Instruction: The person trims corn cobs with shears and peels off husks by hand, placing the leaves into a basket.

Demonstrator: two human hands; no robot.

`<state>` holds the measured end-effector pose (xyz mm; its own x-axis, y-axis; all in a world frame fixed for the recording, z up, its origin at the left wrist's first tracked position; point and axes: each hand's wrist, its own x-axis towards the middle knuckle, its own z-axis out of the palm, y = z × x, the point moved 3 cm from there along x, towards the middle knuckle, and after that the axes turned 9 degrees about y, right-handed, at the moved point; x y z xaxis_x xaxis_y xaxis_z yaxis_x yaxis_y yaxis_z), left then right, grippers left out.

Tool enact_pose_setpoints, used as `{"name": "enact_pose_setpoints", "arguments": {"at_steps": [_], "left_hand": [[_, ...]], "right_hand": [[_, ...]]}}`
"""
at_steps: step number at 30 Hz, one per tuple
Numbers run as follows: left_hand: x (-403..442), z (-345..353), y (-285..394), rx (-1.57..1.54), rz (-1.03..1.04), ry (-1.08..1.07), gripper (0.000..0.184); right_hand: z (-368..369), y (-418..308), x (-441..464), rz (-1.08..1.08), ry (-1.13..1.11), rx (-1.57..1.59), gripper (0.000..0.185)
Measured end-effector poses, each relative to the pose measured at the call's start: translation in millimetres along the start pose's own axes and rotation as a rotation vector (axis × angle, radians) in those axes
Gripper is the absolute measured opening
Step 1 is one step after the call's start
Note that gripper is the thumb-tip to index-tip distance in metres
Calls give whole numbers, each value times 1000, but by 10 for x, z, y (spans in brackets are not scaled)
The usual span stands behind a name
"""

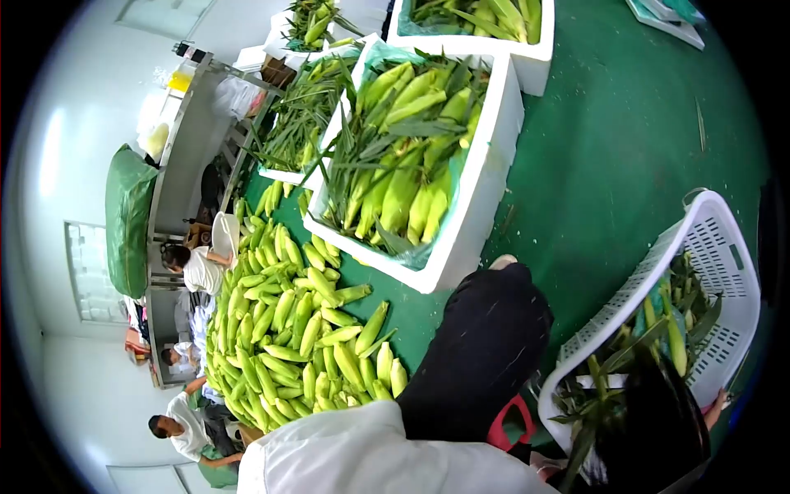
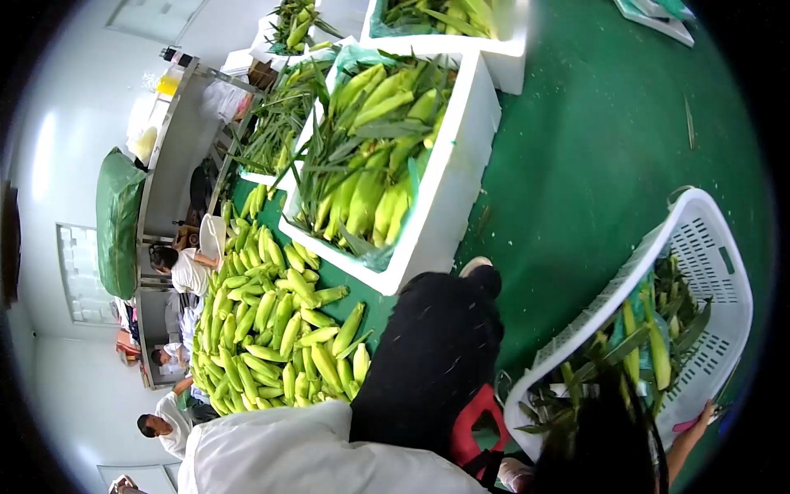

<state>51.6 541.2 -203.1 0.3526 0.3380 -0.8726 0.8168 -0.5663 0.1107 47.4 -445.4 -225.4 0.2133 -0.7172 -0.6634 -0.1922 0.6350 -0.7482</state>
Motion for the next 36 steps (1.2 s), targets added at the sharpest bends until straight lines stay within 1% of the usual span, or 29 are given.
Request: {"name": "enact_pose_setpoints", "arguments": {"at_steps": [2, 4, 5, 7, 9, 12, 13, 14, 15, 16, 17, 18, 19, 20, 21, 22, 23, 24, 25, 26, 27, 28, 30, 31, 32, 33, 34, 36], "left_hand": [[88, -60, 304, -7, 38, 5, 27], [215, -186, 595, -13, 82, 11, 27], [293, -258, 739, -19, 104, 12, 27], [507, -396, 1069, -11, 160, -9, 27], [757, -493, 1370, 16, 215, -49, 27], [1179, -623, 1856, 126, 281, -189, 28], [1319, -686, 2079, 210, 289, -350, 28], [1330, -846, 2391, 282, 304, -521, 28], [1151, -1114, 2846, 293, 356, -759, 28], [755, -1549, 3465, 195, 440, -889, 28], [196, -2103, 4228, 73, 571, -814, 31], [76, -2533, 4739, -74, 789, -630, 32], [-14, -2900, 5206, -88, 1001, -166, 25], [442, -3074, 5538, -411, 1192, 58, 19], [813, -3267, 5887, -353, 1274, 502, 16], [1084, -3342, 6212, -307, 1297, 867, 19], [1455, -3280, 6487, -104, 1101, 938, 21], [1677, -3185, 6691, 91, 900, 1001, 24], [1628, -3081, 6798, 85, 867, 1105, 28], [1543, -2980, 6852, 77, 825, 1210, 33], [1436, -2871, 6845, 129, 812, 1194, 41], [1415, -2769, 6800, 143, 812, 1207, 44], [1309, -2652, 6714, 159, 821, 1254, 50], [1195, -2687, 6700, 142, 781, 1183, 63], [1150, -2724, 6714, 176, 636, 958, 77], [1253, -2712, 6663, 204, 543, 846, 87], [1250, -2691, 6597, 183, 554, 885, 86], [1373, -2827, 6549, 157, 579, 763, 88]], "right_hand": [[342, 126, 95, -12, 52, -83, 55], [1076, 278, -359, 116, -151, -19, 50], [1452, 340, -651, 101, -199, -2, 47], [1746, 457, -781, -49, -91, -118, 44], [1872, 635, -575, -194, 24, -131, 34], [1997, 696, -515, -354, 151, -188, 28], [1993, 647, -567, -405, 189, -205, 27], [1924, 586, -717, -567, 309, -247, 27], [1916, 575, -899, -728, 429, -277, 27], [1971, 587, -1110, -886, 558, -298, 28], [2005, 595, -1315, -873, 471, -259, 29], [2164, 476, -1929, -863, 385, -230, 31], [2327, 453, -2499, -850, 299, -213, 33], [2521, 564, -2938, -798, 88, -69, 41], [2717, 713, -3390, -698, -22, -21, 46], [2633, 1005, -3409, -602, -205, 2, 50], [2691, 1247, -3680, -304, -357, 53, 55], [3073, 1196, -4422, -125, -382, 20, 59], [2963, 1515, -4485, -39, -279, 35, 61], [2849, 1740, -4525, 79, -356, 34, 59], [2740, 1955, -4578, 197, -429, 23, 58], [2587, 2180, -4490, 193, -426, -106, 43], [2298, 2559, -4209, 284, -276, 132, 41], [2367, 2571, -4210, 265, -234, 58, 40], [2465, 2491, -4315, 246, -188, -13, 40], [2521, 2402, -4423, 233, -140, -87, 39], [2578, 2330, -4478, 266, -220, -43, 39], [2662, 2199, -4481, 311, -379, 45, 39]]}}
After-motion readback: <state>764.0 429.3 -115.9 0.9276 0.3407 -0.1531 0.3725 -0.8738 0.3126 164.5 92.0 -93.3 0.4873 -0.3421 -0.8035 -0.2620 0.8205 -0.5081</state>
